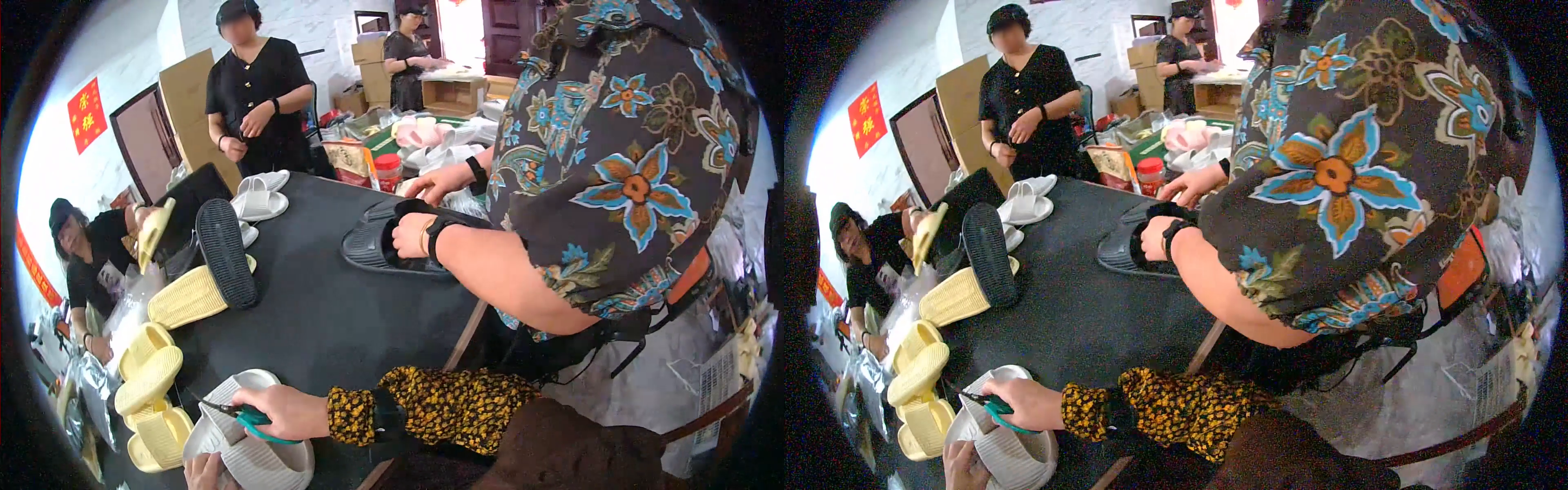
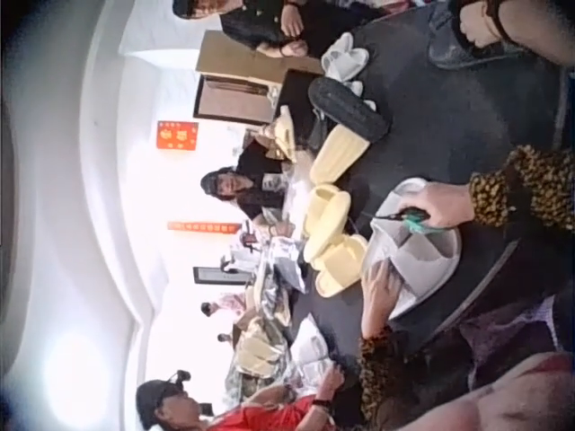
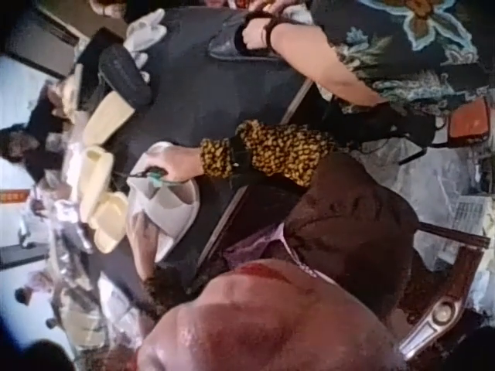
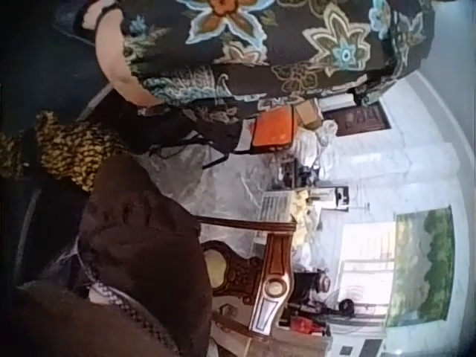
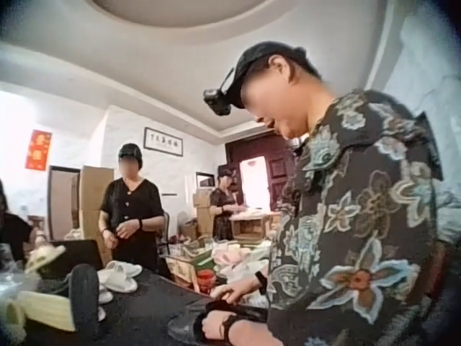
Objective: Trimming excess material or thread from molded sandals using scissors.
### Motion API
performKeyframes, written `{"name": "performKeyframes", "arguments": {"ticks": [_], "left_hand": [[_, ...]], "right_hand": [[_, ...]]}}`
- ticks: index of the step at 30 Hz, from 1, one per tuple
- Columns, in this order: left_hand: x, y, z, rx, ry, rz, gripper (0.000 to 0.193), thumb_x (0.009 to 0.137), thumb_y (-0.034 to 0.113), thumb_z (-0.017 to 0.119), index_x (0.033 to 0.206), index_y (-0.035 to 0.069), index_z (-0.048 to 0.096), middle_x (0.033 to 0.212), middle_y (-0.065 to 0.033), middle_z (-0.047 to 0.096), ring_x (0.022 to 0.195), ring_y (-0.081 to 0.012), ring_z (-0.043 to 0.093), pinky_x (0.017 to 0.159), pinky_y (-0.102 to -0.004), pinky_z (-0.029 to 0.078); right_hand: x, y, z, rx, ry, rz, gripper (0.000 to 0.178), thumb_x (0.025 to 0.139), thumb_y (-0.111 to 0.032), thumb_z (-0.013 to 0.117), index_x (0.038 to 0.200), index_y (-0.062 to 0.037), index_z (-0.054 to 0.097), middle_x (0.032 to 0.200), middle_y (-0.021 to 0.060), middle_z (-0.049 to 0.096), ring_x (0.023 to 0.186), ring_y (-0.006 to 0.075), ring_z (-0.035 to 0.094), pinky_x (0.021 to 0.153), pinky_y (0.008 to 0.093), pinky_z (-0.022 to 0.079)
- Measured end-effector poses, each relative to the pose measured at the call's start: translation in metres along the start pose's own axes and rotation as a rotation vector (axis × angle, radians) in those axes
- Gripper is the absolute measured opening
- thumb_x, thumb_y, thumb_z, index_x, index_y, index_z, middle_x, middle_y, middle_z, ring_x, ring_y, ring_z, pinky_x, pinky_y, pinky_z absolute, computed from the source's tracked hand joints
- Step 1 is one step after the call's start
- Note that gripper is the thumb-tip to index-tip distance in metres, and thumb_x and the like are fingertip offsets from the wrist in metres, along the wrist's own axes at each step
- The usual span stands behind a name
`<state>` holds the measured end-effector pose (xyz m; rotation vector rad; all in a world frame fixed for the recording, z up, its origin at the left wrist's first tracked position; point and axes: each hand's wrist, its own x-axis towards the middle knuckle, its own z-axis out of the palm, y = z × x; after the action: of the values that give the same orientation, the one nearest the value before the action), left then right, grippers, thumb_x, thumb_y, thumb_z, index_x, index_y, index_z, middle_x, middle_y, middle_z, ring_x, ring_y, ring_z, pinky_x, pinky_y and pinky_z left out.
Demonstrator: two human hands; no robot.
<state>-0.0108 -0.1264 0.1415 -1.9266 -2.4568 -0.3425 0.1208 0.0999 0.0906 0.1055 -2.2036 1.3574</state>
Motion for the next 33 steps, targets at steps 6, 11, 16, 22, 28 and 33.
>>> {"name": "performKeyframes", "arguments": {"ticks": [6, 11, 16, 22, 28, 33], "left_hand": [[0.025, -0.011, 0.013, -0.037, -0.02, -0.092, 0.035, 0.074, -0.001, 0.051, 0.108, -0.002, 0.058, 0.099, -0.0223, 0.058, 0.094, -0.0407, 0.055, 0.082, -0.0437, 0.045], [0.058, -0.041, 0.035, 0.003, 0.012, 0.075, 0.036, 0.08, 0.003, 0.051, 0.116, -0.002, 0.053, 0.093, -0.0229, 0.059, 0.08, -0.0382, 0.058, 0.072, -0.0435, 0.047], [0.129, -0.021, 0.039, -0.216, 0.208, -0.114, 0.009, 0.071, 0.003, 0.056, 0.074, -0.001, 0.063, 0.066, -0.022, 0.06, 0.066, -0.034, 0.064, 0.057, -0.0385, 0.047], [0.197, -0.054, 0.06, -0.389, 0.439, 0.03, 0.01, 0.075, 0.0, 0.053, 0.075, -0.005, 0.061, 0.056, -0.0114, 0.054, 0.05, -0.0139, 0.052, 0.048, -0.0306, 0.041], [0.208, 0.012, 0.04, -0.796, 0.221, -0.094, 0.018, 0.08, 0.001, 0.053, 0.096, -0.005, 0.06, 0.067, -0.0033, 0.058, 0.055, -0.0078, 0.053, 0.05, -0.0221, 0.044], [0.173, -0.002, 0.024, -0.649, 0.469, 0.005, 0.027, 0.083, 0.001, 0.053, 0.111, -0.002, 0.056, 0.085, -0.0023, 0.057, 0.071, -0.0062, 0.052, 0.059, -0.0196, 0.042]], "right_hand": [[-0.002, -0.008, -0.001, 0.09, -0.001, -0.059, 0.04, 0.081, -0.013, 0.062, 0.115, -0.0013, 0.047, 0.092, 0.0199, 0.061, 0.08, 0.0347, 0.061, 0.069, 0.0367, 0.048], [-0.005, -0.017, 0.002, 0.181, 0.04, -0.141, 0.037, 0.081, -0.01, 0.06, 0.115, -0.0026, 0.046, 0.094, 0.0185, 0.059, 0.083, 0.0288, 0.062, 0.071, 0.0345, 0.048], [-0.006, -0.022, -0.012, 0.25, 0.188, -0.092, 0.043, 0.083, -0.007, 0.061, 0.121, -0.0028, 0.042, 0.091, 0.0118, 0.06, 0.08, 0.0168, 0.058, 0.074, 0.0289, 0.047], [0.0, -0.028, -0.017, 0.423, 0.217, -0.052, 0.046, 0.083, -0.003, 0.061, 0.124, -0.0018, 0.04, 0.085, 0.0054, 0.058, 0.077, 0.0064, 0.053, 0.071, 0.024, 0.044], [-0.001, -0.021, -0.007, 0.534, 0.319, -0.059, 0.042, 0.086, -0.004, 0.059, 0.123, -0.0006, 0.04, 0.081, 0.0022, 0.055, 0.072, 0.0062, 0.051, 0.065, 0.0226, 0.043], [0.004, -0.011, -0.003, 0.626, 0.306, -0.001, 0.04, 0.086, -0.004, 0.059, 0.122, -0.0009, 0.041, 0.081, 0.0009, 0.052, 0.066, 0.0027, 0.047, 0.057, 0.0196, 0.039]]}}
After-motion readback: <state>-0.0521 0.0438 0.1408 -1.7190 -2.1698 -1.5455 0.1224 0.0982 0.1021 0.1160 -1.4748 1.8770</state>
